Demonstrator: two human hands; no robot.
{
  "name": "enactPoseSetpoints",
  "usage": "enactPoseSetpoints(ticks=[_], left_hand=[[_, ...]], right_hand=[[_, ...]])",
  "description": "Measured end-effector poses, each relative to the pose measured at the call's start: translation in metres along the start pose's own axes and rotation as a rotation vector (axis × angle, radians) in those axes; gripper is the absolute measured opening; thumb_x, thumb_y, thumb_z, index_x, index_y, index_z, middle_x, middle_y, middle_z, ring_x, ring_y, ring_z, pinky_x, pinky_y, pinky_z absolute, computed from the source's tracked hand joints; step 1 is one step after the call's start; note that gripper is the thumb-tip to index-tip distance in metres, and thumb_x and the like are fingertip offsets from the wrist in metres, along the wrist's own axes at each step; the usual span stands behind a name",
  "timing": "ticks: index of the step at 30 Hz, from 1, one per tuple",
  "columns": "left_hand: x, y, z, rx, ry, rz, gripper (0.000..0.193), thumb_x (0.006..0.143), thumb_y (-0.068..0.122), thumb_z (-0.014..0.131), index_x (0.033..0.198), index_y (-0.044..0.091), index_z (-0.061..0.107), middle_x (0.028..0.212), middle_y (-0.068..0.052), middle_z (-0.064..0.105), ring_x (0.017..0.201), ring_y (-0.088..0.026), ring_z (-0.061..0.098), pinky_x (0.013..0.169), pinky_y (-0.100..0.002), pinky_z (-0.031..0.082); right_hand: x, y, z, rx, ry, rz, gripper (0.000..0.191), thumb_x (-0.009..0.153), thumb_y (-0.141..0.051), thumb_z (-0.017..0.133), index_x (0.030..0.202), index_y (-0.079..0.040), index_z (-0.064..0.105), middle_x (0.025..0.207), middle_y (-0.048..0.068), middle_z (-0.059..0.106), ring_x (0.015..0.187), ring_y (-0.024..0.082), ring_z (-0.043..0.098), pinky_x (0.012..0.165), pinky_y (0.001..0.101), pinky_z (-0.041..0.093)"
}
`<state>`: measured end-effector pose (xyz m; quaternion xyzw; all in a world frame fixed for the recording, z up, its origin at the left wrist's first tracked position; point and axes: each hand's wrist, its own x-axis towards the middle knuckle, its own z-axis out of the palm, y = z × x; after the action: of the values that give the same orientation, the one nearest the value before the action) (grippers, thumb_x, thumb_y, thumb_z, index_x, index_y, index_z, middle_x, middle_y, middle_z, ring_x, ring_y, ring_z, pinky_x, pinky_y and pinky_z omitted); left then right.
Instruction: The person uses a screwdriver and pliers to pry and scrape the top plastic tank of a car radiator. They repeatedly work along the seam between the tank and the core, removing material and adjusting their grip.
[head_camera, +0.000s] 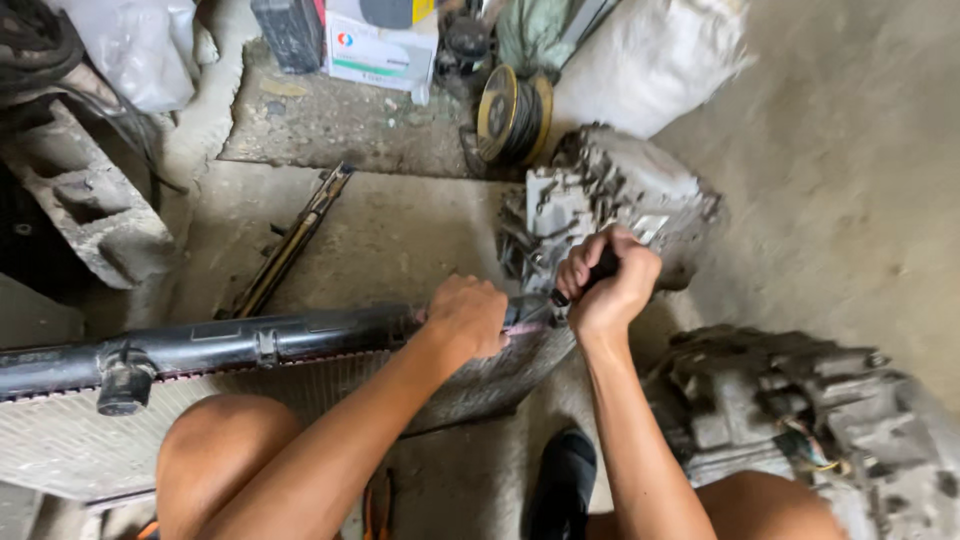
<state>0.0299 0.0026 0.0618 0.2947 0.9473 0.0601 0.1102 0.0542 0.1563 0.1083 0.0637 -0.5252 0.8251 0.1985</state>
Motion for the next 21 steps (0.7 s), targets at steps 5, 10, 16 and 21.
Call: enactPoseSetpoints(ticks=[5,10,16,21], left_hand=[[0.005,0.001,-0.002,-0.022,-0.043,-0.041,0.058,0.085,0.059,0.072,0.107,0.005,0.077,0.115,-0.017,0.073,0.113,-0.035,0.068,0.096,-0.048,0.055],[-0.01,0.008,-0.031,-0.148,-0.113,-0.156,0.068,0.083,0.068,0.068,0.105,0.004,0.075,0.108,-0.021,0.072,0.104,-0.04,0.069,0.082,-0.055,0.06],[-0.016,0.021,-0.048,-0.112,-0.183,-0.179,0.08,0.084,0.077,0.063,0.102,-0.001,0.073,0.106,-0.021,0.074,0.105,-0.04,0.071,0.087,-0.053,0.058],[-0.011,0.024,-0.044,-0.116,-0.197,-0.193,0.074,0.085,0.07,0.064,0.11,0.001,0.071,0.111,-0.021,0.072,0.11,-0.039,0.069,0.091,-0.05,0.057]], right_hand=[[-0.018,0.011,-0.018,0.121,-0.043,-0.072,0.041,0.1,-0.035,0.052,0.072,-0.007,0.041,0.058,0.006,0.037,0.045,0.019,0.035,0.042,0.0332,0.029],[-0.028,-0.007,0.002,0.092,-0.159,-0.174,0.035,0.097,-0.028,0.052,0.078,0.0,0.048,0.071,0.016,0.052,0.068,0.027,0.051,0.064,0.0387,0.045],[-0.028,-0.035,0.001,-0.076,-0.32,-0.258,0.043,0.094,-0.03,0.048,0.073,0.007,0.057,0.074,0.022,0.059,0.079,0.034,0.056,0.082,0.0412,0.047],[-0.035,-0.021,-0.017,0.081,-0.365,-0.071,0.054,0.099,-0.032,0.047,0.057,0.003,0.052,0.052,0.016,0.052,0.049,0.025,0.047,0.053,0.0357,0.039]])
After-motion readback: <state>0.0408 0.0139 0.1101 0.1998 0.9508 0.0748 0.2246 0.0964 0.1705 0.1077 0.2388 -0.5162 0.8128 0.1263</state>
